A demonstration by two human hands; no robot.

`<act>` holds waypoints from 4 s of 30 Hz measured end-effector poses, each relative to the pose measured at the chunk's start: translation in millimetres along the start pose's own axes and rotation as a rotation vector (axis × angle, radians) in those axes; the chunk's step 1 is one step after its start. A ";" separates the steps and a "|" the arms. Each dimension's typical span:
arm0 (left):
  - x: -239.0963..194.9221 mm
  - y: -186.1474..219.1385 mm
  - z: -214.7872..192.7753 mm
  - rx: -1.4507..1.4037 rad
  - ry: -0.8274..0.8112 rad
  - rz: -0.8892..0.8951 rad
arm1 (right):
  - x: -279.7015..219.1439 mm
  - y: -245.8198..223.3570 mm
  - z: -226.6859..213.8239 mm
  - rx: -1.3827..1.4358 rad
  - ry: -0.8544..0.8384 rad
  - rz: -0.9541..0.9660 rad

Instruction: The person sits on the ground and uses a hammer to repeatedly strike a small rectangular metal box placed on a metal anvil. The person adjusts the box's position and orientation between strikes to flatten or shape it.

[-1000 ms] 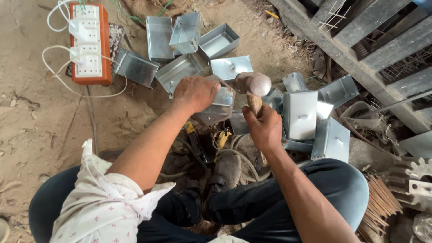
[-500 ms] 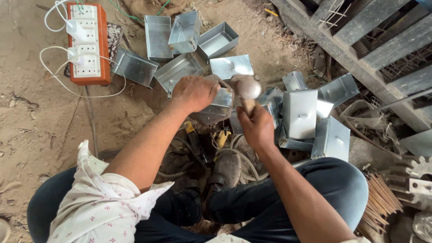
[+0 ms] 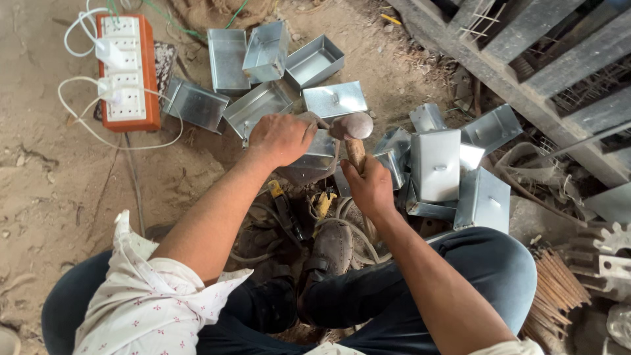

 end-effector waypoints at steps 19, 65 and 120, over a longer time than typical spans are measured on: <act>-18.9 13.7 -69.2 -0.561 0.437 0.201 | -6.9 6.9 -32.9 0.541 0.155 0.297; -14.9 -23.8 105.3 -1.341 1.148 -0.124 | -70.9 -93.3 -35.7 0.348 -0.164 -0.315; -10.4 -21.6 104.8 -1.395 1.045 -0.144 | -48.7 -87.3 -28.4 0.300 -0.030 -0.142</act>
Point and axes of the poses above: each hand's wrist, its own x-axis towards the middle knuckle, its own z-axis out of the palm, y = z × x, the point moved 4 cm from there along x, towards the middle knuckle, and after that the axes turned 7 degrees about -x, right-handed, at the moved point
